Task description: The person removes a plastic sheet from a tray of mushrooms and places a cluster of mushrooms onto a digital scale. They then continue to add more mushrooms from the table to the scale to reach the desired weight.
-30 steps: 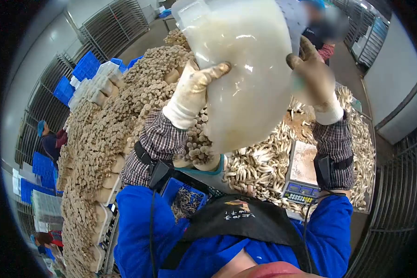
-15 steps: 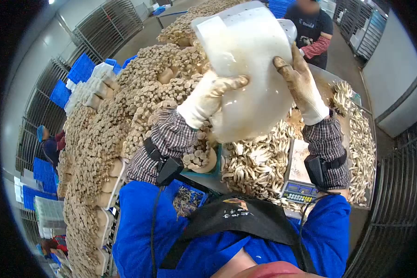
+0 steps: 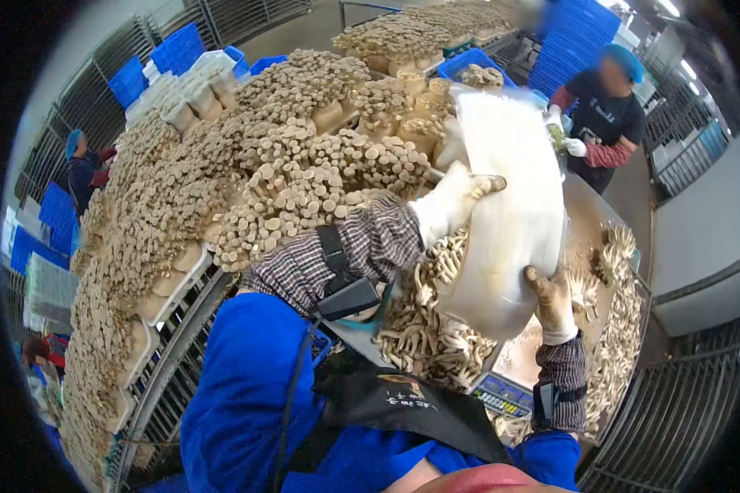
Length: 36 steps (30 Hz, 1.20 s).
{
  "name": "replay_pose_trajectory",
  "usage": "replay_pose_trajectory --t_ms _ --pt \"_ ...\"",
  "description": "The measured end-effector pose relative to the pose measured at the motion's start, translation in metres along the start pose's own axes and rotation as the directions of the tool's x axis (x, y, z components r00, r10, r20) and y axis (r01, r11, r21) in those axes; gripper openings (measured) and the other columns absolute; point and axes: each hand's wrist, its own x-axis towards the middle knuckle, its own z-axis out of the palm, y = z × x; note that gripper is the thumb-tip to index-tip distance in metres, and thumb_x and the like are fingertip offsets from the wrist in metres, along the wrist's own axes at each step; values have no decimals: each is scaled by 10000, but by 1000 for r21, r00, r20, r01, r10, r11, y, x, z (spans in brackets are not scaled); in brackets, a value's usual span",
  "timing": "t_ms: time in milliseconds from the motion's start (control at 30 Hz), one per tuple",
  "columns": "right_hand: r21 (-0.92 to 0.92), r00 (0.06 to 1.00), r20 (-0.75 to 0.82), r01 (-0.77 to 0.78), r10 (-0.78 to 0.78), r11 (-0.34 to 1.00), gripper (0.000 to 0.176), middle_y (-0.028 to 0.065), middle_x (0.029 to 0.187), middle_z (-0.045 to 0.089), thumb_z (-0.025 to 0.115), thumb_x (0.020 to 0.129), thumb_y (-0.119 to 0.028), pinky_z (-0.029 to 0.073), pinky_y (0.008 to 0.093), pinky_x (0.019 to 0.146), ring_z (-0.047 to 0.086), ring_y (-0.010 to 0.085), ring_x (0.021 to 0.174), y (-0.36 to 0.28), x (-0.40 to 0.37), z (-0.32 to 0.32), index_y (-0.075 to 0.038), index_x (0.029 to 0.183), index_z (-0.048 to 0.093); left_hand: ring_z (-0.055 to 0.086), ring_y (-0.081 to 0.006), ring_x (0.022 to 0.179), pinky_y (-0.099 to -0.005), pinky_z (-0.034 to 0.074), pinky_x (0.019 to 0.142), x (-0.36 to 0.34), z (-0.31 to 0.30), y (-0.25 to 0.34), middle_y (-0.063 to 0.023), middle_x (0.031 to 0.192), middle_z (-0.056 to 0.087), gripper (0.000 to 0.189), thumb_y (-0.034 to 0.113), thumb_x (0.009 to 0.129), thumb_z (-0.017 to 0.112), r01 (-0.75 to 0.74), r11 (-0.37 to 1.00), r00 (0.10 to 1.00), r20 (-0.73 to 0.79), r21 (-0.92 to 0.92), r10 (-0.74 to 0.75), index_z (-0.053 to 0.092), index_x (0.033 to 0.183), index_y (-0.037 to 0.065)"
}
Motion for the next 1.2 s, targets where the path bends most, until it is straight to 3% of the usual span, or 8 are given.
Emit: replay_pose_trajectory --t_ms 133,367,500,667,733,833,1067,1200 --pt "-47 996 91 -5 9 999 518 81 1134 660 715 863 -74 536 297 873 644 163 978 -47 68 19 41 1327 516 568 -232 1196 -393 447 1062 18 -80 17 -127 1339 586 500 295 987 598 286 951 957 90 -113 -277 516 1363 -24" --pt "-207 897 423 229 -124 951 439 56 1069 680 713 911 -147 582 313 758 656 127 892 -127 320 77 7 1294 563 608 -252 1166 -423 484 1027 -107 -201 139 -136 1326 605 536 391 1002 566 18 991 938 -345 135 29 514 1396 31" --pt "-100 823 533 291 -196 951 398 51 1076 682 712 931 -199 568 298 713 656 121 865 -137 442 99 3 1255 599 488 -268 1287 -427 382 1147 -285 -294 116 -177 1451 477 557 377 1029 496 -90 893 583 -704 440 405 449 1447 11" --pt "-395 906 422 202 -18 896 495 87 1019 706 807 846 -327 554 340 759 655 177 898 -25 519 113 -16 1201 660 605 -230 1156 -360 510 987 -484 -299 59 -132 1300 597 416 238 1047 476 571 619 310 -840 539 446 500 1391 6" --pt "-680 715 429 658 -552 324 535 141 1126 709 764 883 -290 508 334 904 653 274 1038 53 563 106 27 1284 605 629 -180 993 -304 517 841 -495 -280 44 -76 1147 661 399 342 1033 516 86 995 107 -993 50 41 609 1251 21" --pt "-900 993 111 115 -33 421 539 140 1216 687 754 876 -235 478 334 946 636 283 1100 50 534 114 5 1326 578 656 -158 868 -293 529 768 -485 -265 31 -49 1078 665 406 359 1017 555 244 968 182 -978 -57 -103 615 1258 37" --pt "-615 745 456 659 -487 432 478 80 1281 649 753 850 -119 479 314 941 627 240 1050 32 564 93 -13 1293 609 590 -69 812 -235 492 728 -441 -243 -4 25 992 636 359 290 993 629 694 719 245 -951 38 -186 623 1247 36" --pt "-732 853 343 505 -394 457 486 159 1240 659 768 842 -153 503 342 909 648 290 1005 22 590 106 37 1263 615 613 -99 870 -237 498 752 -441 -229 -38 -1 1033 657 367 243 987 640 670 743 295 -921 9 -255 607 1256 -4"
